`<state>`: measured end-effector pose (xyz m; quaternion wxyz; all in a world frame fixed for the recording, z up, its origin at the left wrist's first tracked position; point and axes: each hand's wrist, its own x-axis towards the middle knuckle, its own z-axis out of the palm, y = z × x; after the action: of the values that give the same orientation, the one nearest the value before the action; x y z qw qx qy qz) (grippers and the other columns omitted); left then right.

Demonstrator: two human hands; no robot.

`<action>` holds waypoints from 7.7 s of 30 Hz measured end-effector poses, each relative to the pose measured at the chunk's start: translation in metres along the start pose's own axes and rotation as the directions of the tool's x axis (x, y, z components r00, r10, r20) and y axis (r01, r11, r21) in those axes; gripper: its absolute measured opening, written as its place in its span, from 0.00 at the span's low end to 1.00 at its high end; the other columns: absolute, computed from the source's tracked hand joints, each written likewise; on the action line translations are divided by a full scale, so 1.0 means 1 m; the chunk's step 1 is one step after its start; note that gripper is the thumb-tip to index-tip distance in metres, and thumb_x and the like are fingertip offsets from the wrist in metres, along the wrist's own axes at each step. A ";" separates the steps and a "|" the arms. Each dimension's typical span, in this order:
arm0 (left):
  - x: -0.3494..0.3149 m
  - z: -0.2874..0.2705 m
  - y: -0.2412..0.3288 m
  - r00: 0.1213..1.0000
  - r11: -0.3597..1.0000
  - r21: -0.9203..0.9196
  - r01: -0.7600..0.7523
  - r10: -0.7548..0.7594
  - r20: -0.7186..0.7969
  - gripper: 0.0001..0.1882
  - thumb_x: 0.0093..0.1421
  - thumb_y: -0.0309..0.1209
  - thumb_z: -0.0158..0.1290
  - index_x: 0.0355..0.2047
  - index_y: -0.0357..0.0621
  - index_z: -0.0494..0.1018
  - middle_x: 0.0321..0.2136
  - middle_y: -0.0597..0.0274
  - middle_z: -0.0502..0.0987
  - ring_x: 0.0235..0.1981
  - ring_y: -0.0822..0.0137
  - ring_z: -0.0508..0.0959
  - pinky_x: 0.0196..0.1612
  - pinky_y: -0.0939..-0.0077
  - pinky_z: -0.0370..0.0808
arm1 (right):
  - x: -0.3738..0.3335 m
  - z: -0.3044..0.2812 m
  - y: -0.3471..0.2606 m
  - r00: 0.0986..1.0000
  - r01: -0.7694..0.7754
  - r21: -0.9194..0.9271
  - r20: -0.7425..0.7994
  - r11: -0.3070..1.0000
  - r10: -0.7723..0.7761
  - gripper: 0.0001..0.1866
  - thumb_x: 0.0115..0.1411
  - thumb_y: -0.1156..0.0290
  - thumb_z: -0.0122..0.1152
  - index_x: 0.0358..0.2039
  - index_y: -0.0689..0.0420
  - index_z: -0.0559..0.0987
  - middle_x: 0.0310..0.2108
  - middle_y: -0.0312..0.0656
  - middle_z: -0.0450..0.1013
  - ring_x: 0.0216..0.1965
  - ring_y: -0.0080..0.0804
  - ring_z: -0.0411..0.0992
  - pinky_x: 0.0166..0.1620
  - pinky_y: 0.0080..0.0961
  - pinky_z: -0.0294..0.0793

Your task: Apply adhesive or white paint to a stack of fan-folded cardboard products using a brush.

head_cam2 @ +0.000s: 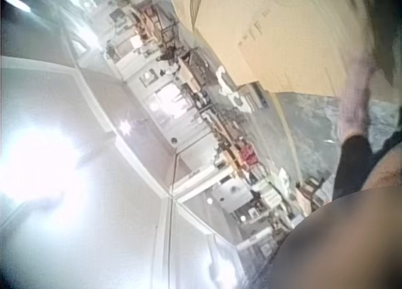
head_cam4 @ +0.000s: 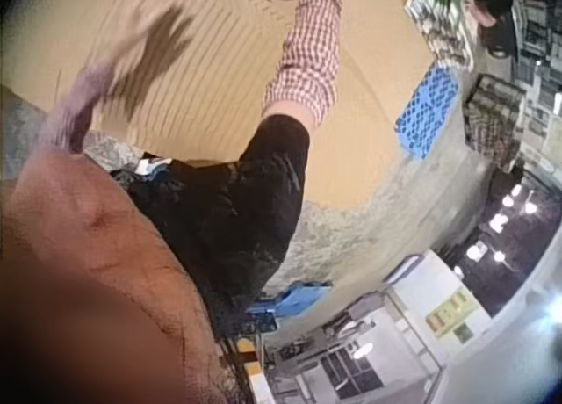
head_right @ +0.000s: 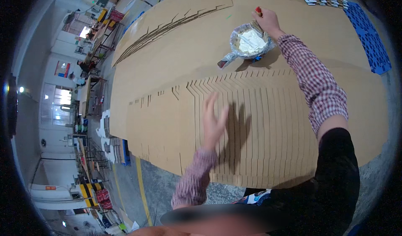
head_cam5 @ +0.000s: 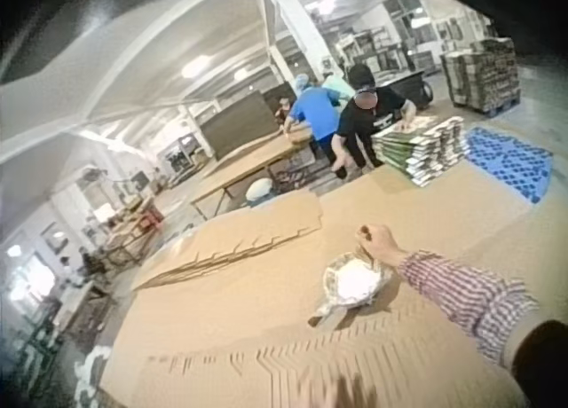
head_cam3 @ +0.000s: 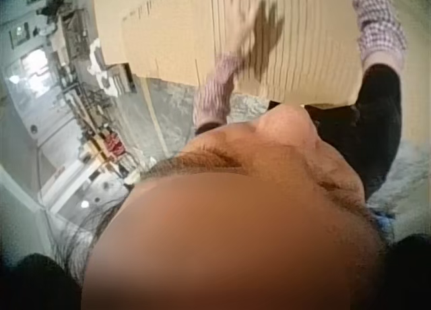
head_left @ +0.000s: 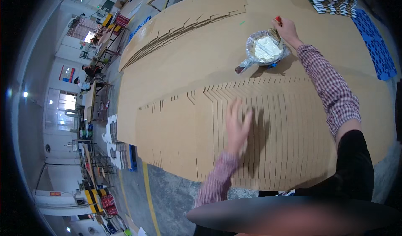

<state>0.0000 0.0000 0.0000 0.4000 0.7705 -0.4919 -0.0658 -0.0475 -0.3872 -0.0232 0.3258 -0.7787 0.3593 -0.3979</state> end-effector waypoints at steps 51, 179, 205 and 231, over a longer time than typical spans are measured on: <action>-0.230 -0.039 -0.075 0.447 0.671 0.095 0.735 -0.374 -0.813 0.24 0.64 0.34 0.35 0.56 0.31 0.54 0.59 0.37 0.50 0.62 0.44 0.47 0.62 0.53 0.43 | 0.056 -0.029 0.092 0.893 -0.450 0.662 0.336 0.600 0.299 0.18 0.61 0.58 0.47 0.35 0.62 0.75 0.30 0.44 0.74 0.24 0.24 0.71 0.29 0.17 0.72; -0.209 -0.020 -0.074 0.502 0.632 0.060 0.773 -0.551 -0.667 0.28 0.54 0.29 0.43 0.56 0.33 0.56 0.60 0.43 0.50 0.63 0.47 0.45 0.63 0.56 0.41 | -0.305 0.075 -0.255 0.512 0.083 0.423 0.758 0.902 -0.403 0.12 0.53 0.69 0.62 0.19 0.61 0.72 0.15 0.34 0.65 0.17 0.19 0.64 0.22 0.16 0.62; -0.206 -0.017 -0.076 0.536 0.625 0.120 0.771 -0.534 -0.654 0.28 0.55 0.29 0.40 0.57 0.33 0.55 0.61 0.43 0.49 0.64 0.48 0.44 0.63 0.56 0.39 | -0.223 0.109 -0.220 0.603 -0.012 0.491 0.699 0.871 -0.385 0.13 0.58 0.67 0.58 0.21 0.61 0.72 0.16 0.33 0.67 0.16 0.16 0.67 0.19 0.12 0.65; -0.206 -0.018 -0.075 0.534 0.626 0.112 0.771 -0.541 -0.650 0.27 0.58 0.29 0.37 0.59 0.36 0.53 0.61 0.44 0.48 0.64 0.49 0.44 0.63 0.56 0.39 | -0.182 0.133 -0.217 0.724 -0.111 0.559 0.612 0.822 -0.319 0.18 0.56 0.59 0.59 0.18 0.59 0.72 0.14 0.33 0.67 0.12 0.18 0.66 0.16 0.14 0.67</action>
<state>-0.0430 0.1922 -0.0988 0.3075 0.9447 -0.0196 0.1122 0.0542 -0.0933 0.0161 0.6232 -0.7580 0.0345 -0.1892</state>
